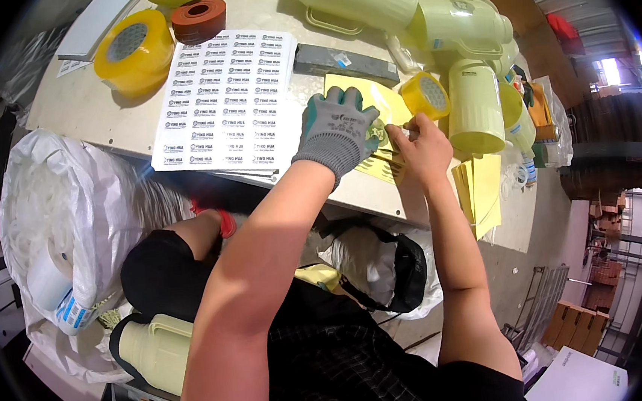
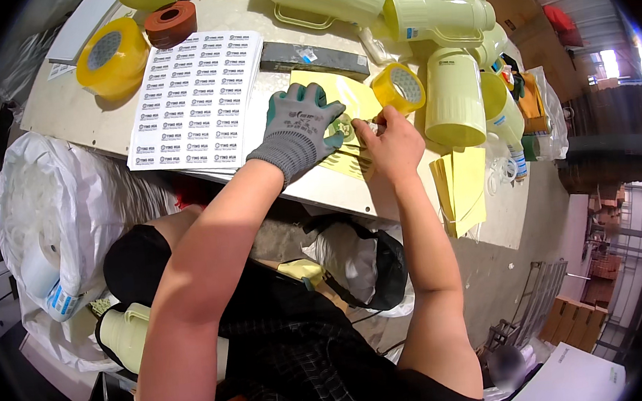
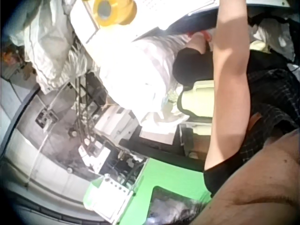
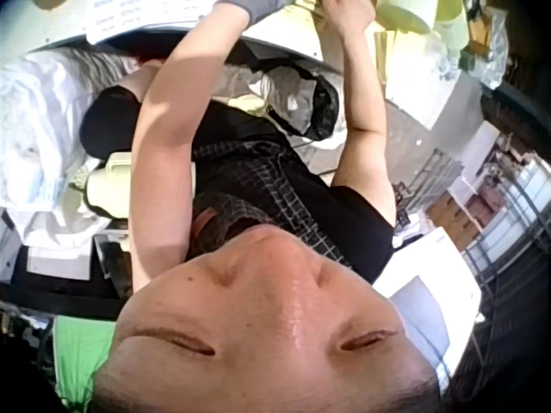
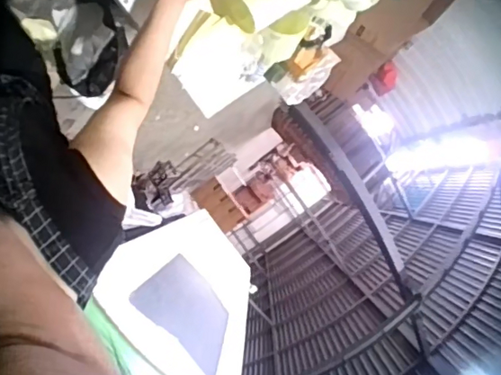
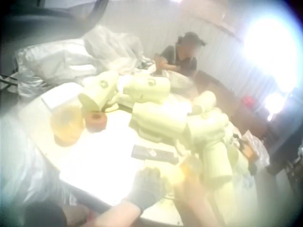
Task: The person applies labels and small stickers to plastic bottles before moving them to a storage shelf.
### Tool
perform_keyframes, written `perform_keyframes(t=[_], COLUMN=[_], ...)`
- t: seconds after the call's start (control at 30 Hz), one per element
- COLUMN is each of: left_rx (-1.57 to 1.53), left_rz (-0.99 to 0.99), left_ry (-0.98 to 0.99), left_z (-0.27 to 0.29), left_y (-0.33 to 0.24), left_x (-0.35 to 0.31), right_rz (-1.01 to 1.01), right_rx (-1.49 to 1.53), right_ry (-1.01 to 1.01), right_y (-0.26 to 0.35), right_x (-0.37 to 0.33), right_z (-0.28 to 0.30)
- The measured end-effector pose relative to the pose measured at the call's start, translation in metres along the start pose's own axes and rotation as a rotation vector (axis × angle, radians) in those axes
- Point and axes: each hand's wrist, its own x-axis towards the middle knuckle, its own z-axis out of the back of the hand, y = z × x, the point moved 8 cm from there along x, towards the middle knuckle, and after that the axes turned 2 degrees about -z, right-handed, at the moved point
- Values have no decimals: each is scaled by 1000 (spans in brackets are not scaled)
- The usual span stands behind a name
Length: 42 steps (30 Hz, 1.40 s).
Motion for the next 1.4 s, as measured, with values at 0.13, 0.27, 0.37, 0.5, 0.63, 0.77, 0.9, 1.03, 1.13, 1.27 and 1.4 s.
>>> perform_keyframes(t=[0.13, 0.27, 0.37, 0.5, 0.63, 0.77, 0.9, 1.03, 1.13, 1.27, 1.4], left_rx=[26, 19, 20, -8, 18, 26, 32, 11, 4, 9, 99], left_rz=[20, 23, 24, 4, 17, 5, 20, 4, 7, -64, -253], left_ry=[37, 58, 59, 29, 75, 79, 46, 87, 102, 15, 22], left_z=[-1, -3, -3, -3, 0, 1, 0, -4, -2, -5, 30], left_y=[1, 1, 1, 1, 2, 0, 1, -4, -6, 4, 16], left_x=[2, 5, 5, 4, 4, 2, 2, 5, 5, -2, -72], right_rz=[73, 77, 45, 160, 160, 217, 322, 263, 440, 683, 373], right_rx=[-35, 112, 136, 16, -11, -98, -69, -76, -4, 287, 762], right_ry=[-114, -48, -46, -147, -200, -195, -175, -132, -201, -155, 178], right_y=[-2, -4, -9, 5, 12, 11, 21, 19, 31, 80, 92], right_x=[5, 4, 3, -1, -1, 2, -3, -2, -14, -47, -62], right_z=[4, -3, -1, 5, 6, 7, 3, 3, 26, 78, 56])
